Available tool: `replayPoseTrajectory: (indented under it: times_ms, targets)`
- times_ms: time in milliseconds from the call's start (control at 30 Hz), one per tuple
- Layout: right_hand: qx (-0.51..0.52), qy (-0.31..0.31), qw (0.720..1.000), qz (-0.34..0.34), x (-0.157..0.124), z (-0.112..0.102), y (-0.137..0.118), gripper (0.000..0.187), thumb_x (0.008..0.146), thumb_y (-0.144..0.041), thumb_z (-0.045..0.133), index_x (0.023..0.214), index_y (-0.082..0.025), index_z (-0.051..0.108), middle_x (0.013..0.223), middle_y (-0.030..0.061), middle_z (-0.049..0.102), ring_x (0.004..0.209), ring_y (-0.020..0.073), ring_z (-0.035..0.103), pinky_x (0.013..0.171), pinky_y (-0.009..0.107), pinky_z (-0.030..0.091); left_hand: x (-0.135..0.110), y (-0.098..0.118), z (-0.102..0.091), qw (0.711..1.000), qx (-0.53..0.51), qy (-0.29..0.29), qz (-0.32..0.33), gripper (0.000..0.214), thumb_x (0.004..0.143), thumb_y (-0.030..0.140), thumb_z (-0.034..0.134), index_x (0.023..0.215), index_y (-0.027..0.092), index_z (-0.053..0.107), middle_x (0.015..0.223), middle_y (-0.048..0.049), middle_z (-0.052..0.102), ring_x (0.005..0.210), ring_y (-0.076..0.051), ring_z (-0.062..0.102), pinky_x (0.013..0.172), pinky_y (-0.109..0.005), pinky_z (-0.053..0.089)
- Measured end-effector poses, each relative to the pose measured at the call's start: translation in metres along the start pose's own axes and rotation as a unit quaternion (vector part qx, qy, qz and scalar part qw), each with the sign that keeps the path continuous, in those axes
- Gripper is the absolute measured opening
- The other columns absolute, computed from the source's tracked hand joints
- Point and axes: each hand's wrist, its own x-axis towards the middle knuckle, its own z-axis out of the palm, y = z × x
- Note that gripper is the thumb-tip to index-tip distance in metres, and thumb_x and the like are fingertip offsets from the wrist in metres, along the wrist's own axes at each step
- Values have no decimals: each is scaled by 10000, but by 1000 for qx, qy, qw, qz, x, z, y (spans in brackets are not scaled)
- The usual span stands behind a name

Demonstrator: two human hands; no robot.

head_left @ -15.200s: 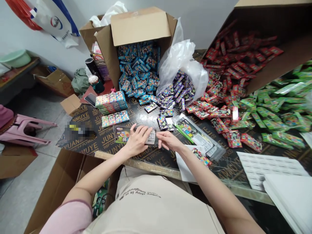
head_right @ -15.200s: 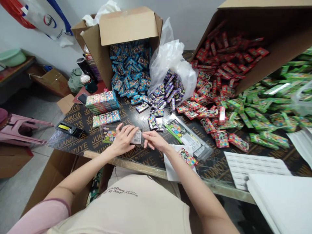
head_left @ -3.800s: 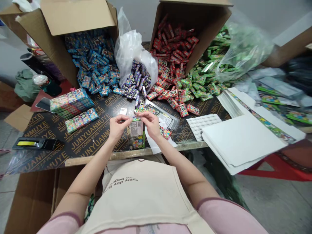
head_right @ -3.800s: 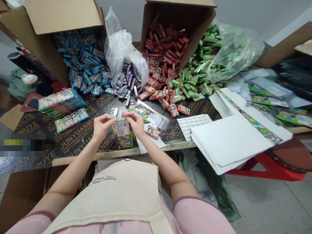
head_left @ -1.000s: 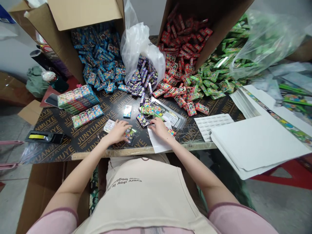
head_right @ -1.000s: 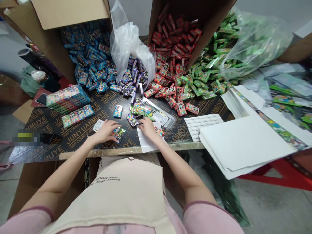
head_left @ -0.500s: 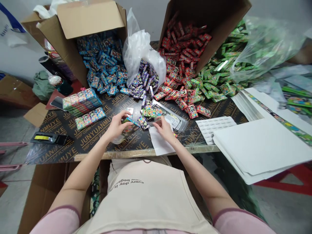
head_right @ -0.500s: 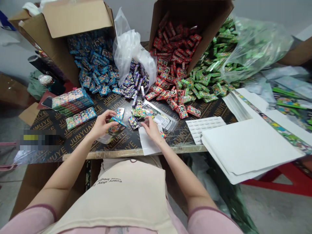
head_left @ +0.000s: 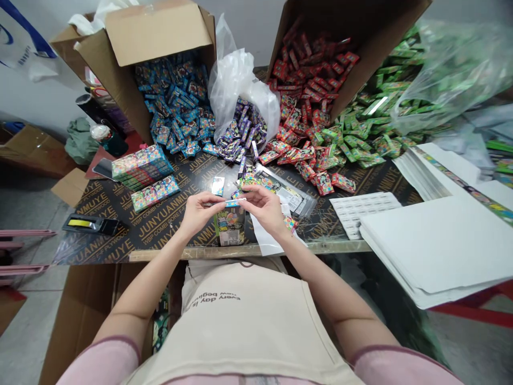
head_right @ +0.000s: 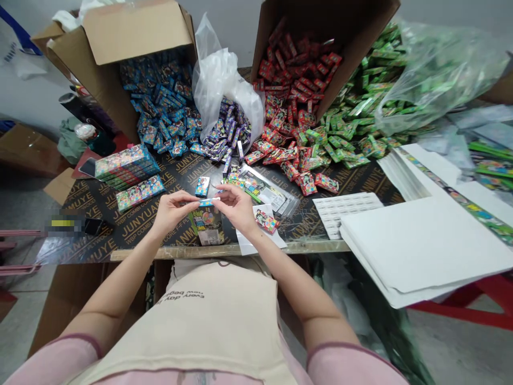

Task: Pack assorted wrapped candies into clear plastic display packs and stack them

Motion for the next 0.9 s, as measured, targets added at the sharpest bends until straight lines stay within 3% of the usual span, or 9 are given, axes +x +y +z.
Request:
replayPoseTrajectory:
  times_ms: [100,167,267,400,600,733,900]
  targets:
    - [-12,-16,1000,1,1,0,-5,397,653,-428,798,948,-204,653,777,13,697,678,155,663,661,305,563,5,5,-3,999,-19,-23,-42,190,692,337,769,731,154,739,684,-37,712,614,-155,639,598,-269,516]
    - [-22,-19,1000,-4,-1,0,-7,375,657,-418,797,931,-204,657,753,6,691,661,151,660,648,302,563,5,8,-4,999,-8,-33,-31,176,695,320,766,720,150,733,670,-39,709,597,-155,637,572,-260,508]
    - [-56,-21,998,-24,-7,-1,-12,305,700,-386,771,925,-211,661,755,8,703,654,157,667,643,311,569,1,14,-4,996,56,-50,55,131,754,281,718,701,162,722,665,-40,695,608,-146,630,569,-249,493]
    - [-140,-10,985,-97,-18,-4,-16,184,779,-318,712,934,-222,689,844,35,737,771,194,710,758,358,581,-9,17,-10,966,145,-76,198,89,806,237,669,776,170,721,783,-62,709,702,-150,657,647,-257,511]
    - [-258,-66,936,-230,-25,-16,-3,160,877,-266,585,957,-269,723,963,40,754,919,219,711,854,406,570,-10,12,-11,949,182,-87,241,116,869,229,606,850,184,711,812,-52,692,722,-134,655,660,-237,513]
    - [-286,-96,911,-281,-26,-23,0,174,877,-233,577,976,-267,716,960,40,755,960,219,699,844,399,557,-13,7,-5,916,255,-91,297,226,910,176,501,994,219,706,880,-62,688,759,-133,646,651,-228,502]
    - [-258,13,942,-213,-10,-21,-30,105,835,-330,663,883,-240,687,909,44,717,897,207,658,847,390,509,-19,1,-1,892,295,-65,337,265,895,123,479,1005,217,702,864,-62,687,746,-137,640,623,-225,492]
